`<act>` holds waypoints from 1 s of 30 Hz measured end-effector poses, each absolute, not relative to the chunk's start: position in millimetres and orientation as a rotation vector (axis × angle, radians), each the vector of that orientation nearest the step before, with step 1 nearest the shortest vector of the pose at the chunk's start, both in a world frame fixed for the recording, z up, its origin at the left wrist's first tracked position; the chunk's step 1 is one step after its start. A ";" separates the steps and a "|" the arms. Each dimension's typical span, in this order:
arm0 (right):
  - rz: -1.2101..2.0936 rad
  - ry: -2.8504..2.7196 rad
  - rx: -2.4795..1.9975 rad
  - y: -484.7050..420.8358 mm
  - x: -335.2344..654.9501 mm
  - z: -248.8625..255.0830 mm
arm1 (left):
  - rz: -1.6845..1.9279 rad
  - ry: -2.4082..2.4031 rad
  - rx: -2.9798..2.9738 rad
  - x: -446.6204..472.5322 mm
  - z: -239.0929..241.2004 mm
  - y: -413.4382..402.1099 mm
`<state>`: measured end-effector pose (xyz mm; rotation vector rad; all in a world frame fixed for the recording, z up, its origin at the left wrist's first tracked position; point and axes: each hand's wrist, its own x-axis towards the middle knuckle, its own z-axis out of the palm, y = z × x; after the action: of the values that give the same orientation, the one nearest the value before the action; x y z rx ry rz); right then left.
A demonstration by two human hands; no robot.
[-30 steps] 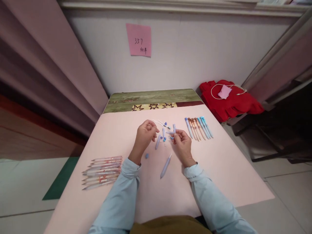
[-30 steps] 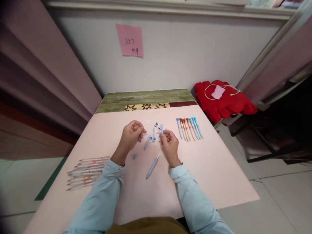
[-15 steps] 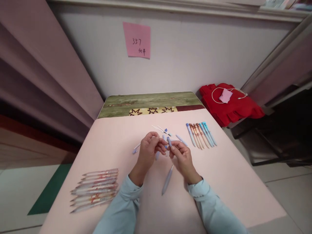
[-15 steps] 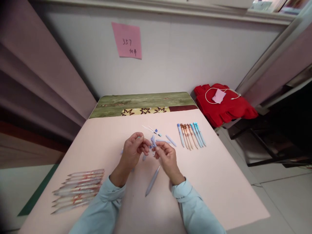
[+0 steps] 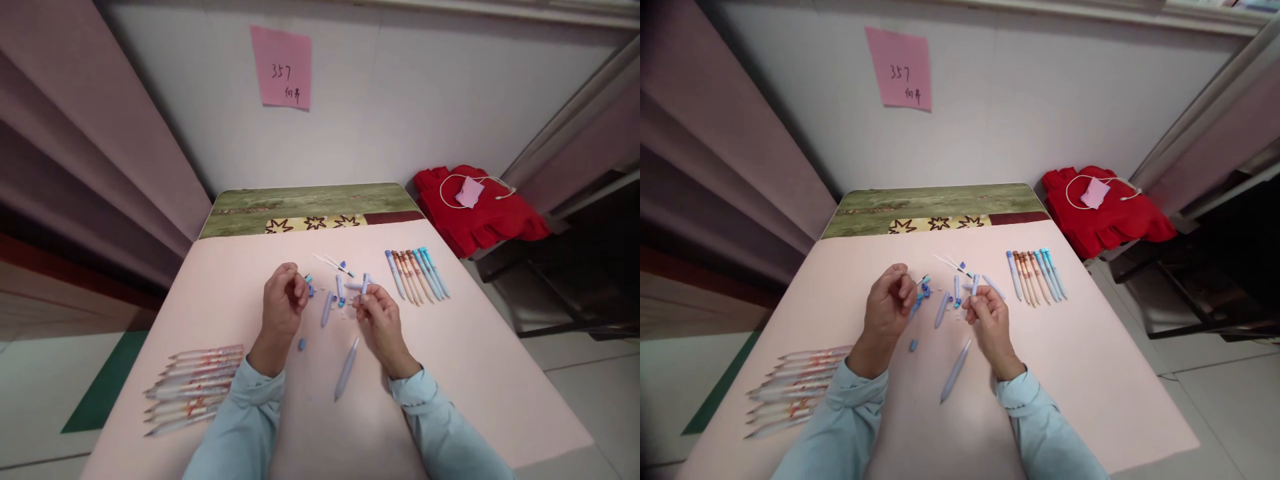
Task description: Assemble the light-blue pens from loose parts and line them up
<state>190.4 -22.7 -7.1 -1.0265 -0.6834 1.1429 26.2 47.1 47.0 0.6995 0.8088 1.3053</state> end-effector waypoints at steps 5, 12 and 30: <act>1.174 -0.816 -1.042 -23.9 185.6 -18.8 | 1.298 0.933 0.725 53.0 36.7 33.2; 1.084 -0.795 -1.068 -21.8 188.9 -24.6 | 1.135 0.853 0.589 73.7 18.8 20.5; 1.296 -0.691 -0.963 -19.4 188.6 -18.8 | 1.048 0.731 0.488 57.8 26.2 30.7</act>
<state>188.6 -19.4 -18.8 -0.9627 -0.6914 1.2957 57.8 30.7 26.2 0.4880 0.7315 1.0481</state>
